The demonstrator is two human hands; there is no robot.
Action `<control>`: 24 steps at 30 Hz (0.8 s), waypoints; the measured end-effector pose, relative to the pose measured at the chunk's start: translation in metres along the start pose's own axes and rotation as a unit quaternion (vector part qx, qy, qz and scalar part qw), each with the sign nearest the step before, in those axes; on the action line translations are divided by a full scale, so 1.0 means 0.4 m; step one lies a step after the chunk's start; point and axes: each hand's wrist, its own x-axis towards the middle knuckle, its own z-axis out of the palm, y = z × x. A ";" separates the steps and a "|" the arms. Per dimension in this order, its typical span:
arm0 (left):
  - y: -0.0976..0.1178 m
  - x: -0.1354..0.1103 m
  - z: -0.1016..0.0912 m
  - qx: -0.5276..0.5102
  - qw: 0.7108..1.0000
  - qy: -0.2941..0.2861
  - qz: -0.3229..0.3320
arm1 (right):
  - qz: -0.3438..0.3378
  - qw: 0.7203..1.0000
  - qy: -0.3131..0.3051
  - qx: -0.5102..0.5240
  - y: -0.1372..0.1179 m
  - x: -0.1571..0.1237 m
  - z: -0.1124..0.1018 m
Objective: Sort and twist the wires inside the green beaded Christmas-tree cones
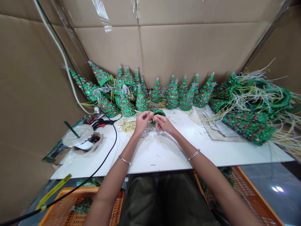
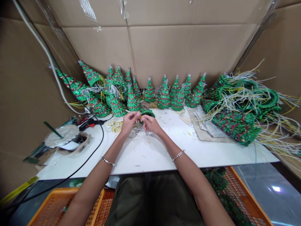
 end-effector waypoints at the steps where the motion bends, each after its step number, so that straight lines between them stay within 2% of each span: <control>1: 0.002 -0.001 0.000 -0.010 1.000 0.004 -0.010 | -0.001 1.000 0.001 0.005 0.000 0.000 0.000; 7: -0.011 0.001 -0.003 -0.034 0.998 0.032 -0.043 | 0.007 1.000 -0.004 0.029 -0.007 -0.004 0.000; 13: -0.028 0.000 -0.001 0.008 0.999 0.050 0.007 | 0.041 0.996 -0.037 0.073 -0.037 -0.016 0.012; 20: -0.037 -0.004 0.015 0.027 0.999 0.039 0.017 | 0.008 0.997 0.023 0.077 -0.023 -0.007 0.030; 22: -0.028 -0.005 0.014 0.034 0.999 0.034 0.020 | 0.001 0.997 0.033 0.068 -0.015 -0.004 0.029; 24: -0.009 -0.008 0.003 0.063 0.996 0.026 0.053 | 0.001 0.998 0.033 0.062 -0.010 -0.001 0.025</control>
